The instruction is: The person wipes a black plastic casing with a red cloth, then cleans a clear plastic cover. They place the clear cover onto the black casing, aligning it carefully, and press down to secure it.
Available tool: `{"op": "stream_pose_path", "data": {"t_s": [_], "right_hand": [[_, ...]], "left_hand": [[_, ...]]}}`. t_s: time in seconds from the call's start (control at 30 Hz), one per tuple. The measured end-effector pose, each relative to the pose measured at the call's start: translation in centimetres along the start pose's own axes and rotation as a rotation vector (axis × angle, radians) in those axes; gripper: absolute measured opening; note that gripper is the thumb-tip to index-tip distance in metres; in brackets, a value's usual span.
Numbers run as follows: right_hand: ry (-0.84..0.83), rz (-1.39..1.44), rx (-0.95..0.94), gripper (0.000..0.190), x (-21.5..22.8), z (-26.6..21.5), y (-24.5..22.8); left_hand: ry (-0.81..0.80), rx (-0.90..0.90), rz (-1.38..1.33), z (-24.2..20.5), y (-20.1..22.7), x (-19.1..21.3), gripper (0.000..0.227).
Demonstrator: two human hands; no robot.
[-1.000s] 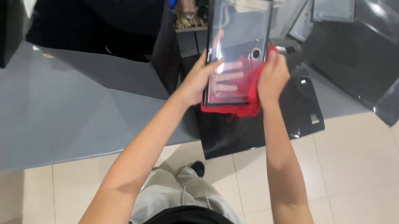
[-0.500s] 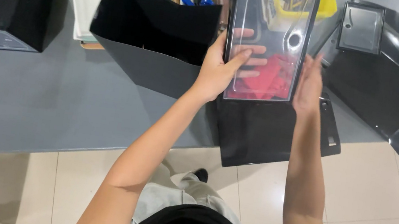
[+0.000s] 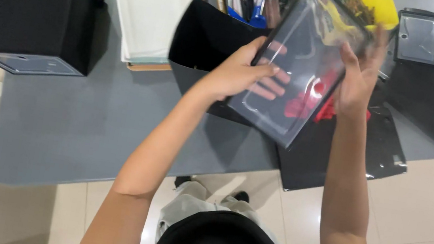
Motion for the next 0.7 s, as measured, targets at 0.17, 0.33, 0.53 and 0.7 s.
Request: {"op": "stream_pose_path", "data": {"t_s": [0.17, 0.33, 0.53, 0.7], "right_hand": [[-0.258, -1.211, 0.635, 0.065, -5.7, -0.2, -2.4], [-0.212, -1.059, 0.113, 0.040, -4.8, 1.0, 0.6], [0.161, -0.788, -0.096, 0.030, -1.1, -0.3, 3.0], [0.269, -0.656, -0.010, 0.026, -1.4, -3.0, 2.7]], "left_hand": [[-0.252, 0.248, -0.026, -2.4, 1.9, 5.0, 0.045], [-0.306, 0.261, -0.230, -2.4, 3.4, 8.9, 0.048], [0.011, -0.111, -0.478, -2.4, 3.8, 16.6, 0.034], [0.377, -0.428, 0.353, -1.5, -0.7, 22.2, 0.037]]}}
Point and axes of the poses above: each hand's wrist, its own z-axis towards the middle knuckle, its own x-axis out of the back of the hand, y = z × x, the point moved 4 cm from there along z, towards the middle knuckle, and after that the axes turned 5 degrees about x, right-handed, at the moved point
